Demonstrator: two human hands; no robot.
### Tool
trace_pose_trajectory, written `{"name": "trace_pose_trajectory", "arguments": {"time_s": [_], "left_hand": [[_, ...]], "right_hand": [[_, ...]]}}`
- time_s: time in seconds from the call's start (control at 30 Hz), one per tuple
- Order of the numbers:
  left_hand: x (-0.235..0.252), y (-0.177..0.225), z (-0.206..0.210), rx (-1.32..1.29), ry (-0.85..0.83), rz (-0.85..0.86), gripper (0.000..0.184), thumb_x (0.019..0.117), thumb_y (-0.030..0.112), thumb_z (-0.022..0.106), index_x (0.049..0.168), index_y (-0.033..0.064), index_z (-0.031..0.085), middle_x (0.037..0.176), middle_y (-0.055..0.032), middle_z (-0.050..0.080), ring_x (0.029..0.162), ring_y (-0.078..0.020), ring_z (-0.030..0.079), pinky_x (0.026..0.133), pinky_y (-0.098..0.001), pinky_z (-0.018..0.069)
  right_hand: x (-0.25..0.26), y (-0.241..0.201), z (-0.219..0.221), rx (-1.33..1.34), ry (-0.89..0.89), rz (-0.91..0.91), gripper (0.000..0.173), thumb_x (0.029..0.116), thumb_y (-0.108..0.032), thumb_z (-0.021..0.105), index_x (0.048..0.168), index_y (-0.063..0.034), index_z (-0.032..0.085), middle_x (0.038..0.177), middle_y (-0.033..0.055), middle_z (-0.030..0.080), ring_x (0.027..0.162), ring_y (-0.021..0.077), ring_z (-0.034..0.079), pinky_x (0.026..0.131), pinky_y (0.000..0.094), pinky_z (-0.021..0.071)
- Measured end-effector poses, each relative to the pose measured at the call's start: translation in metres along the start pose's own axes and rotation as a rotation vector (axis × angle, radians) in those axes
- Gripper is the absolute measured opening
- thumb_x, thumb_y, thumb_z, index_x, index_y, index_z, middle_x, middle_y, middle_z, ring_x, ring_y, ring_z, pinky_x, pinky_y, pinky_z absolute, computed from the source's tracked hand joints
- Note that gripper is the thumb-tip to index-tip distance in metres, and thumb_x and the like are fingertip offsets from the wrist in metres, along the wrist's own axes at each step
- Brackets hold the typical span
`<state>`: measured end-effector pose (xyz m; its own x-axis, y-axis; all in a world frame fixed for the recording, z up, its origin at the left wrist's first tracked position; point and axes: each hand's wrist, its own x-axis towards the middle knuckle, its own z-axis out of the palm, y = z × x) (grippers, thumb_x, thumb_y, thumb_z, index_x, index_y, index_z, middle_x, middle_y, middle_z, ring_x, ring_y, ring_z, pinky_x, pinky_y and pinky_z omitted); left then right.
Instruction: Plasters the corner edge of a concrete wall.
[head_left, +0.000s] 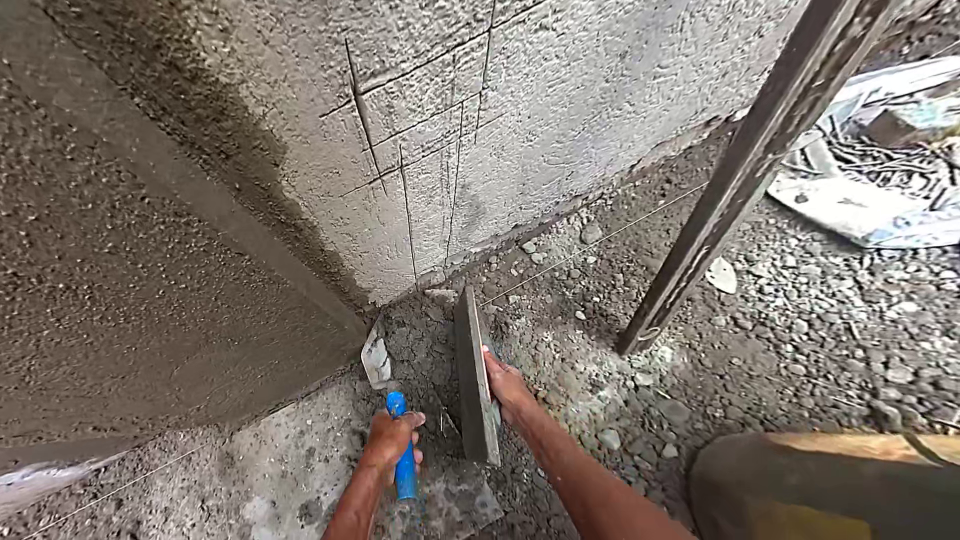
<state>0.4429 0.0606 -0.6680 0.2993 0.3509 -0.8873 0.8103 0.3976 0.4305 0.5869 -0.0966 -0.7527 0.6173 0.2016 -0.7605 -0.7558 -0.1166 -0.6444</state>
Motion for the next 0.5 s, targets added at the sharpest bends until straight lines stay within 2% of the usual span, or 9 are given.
{"name": "trace_pose_trajectory", "arguments": {"time_s": [0.1,0.3,0.37,0.43,0.5], "left_hand": [[0.012,0.001,-0.015,0.087,-0.108,-0.022,0.026,0.0998,0.016,0.066,0.117,0.0051,0.050,0.065,-0.0044,0.051,0.043,-0.0162,0.053,0.040,-0.0329,0.0530],[0.034,0.004,-0.051,0.192,-0.308,-0.049,0.020,0.0988,0.012,0.063,0.113,0.0076,0.050,0.061,-0.0022,0.049,0.041,-0.0141,0.050,0.040,-0.0303,0.0509],[0.041,0.010,-0.040,0.304,-0.356,-0.044,0.024,0.0981,0.012,0.065,0.115,0.0080,0.049,0.061,-0.0019,0.049,0.041,-0.0140,0.049,0.040,-0.0303,0.0508],[0.042,0.004,-0.020,0.328,-0.363,-0.018,0.027,0.0967,0.012,0.067,0.116,0.0074,0.049,0.062,-0.0024,0.049,0.041,-0.0148,0.050,0.040,-0.0311,0.0508],[0.029,-0.016,-0.014,0.278,-0.340,0.031,0.030,0.0950,0.011,0.068,0.117,0.0056,0.048,0.063,-0.0036,0.050,0.041,-0.0157,0.051,0.039,-0.0318,0.0511]], "right_hand": [[0.006,0.001,-0.006,-0.022,-0.011,0.026,0.057,0.1043,-0.058,0.046,0.102,-0.0040,0.063,0.061,0.0056,0.055,0.046,0.0137,0.052,0.047,0.0296,0.0506],[0.005,0.000,-0.011,-0.063,-0.027,0.051,0.061,0.1029,-0.063,0.044,0.110,-0.0059,0.063,0.072,0.0073,0.059,0.056,0.0157,0.056,0.054,0.0336,0.0520],[0.003,0.002,-0.008,-0.046,-0.007,0.063,0.063,0.1026,-0.064,0.043,0.114,-0.0062,0.064,0.080,0.0096,0.063,0.065,0.0186,0.061,0.061,0.0381,0.0547],[-0.005,0.010,-0.007,0.028,-0.010,0.071,0.063,0.1037,-0.062,0.043,0.122,-0.0051,0.064,0.094,0.0142,0.069,0.082,0.0235,0.068,0.074,0.0442,0.0583],[-0.018,0.021,-0.003,0.064,-0.032,0.020,0.058,0.1063,-0.055,0.044,0.119,-0.0020,0.064,0.091,0.0151,0.070,0.079,0.0235,0.069,0.073,0.0424,0.0598]]}}
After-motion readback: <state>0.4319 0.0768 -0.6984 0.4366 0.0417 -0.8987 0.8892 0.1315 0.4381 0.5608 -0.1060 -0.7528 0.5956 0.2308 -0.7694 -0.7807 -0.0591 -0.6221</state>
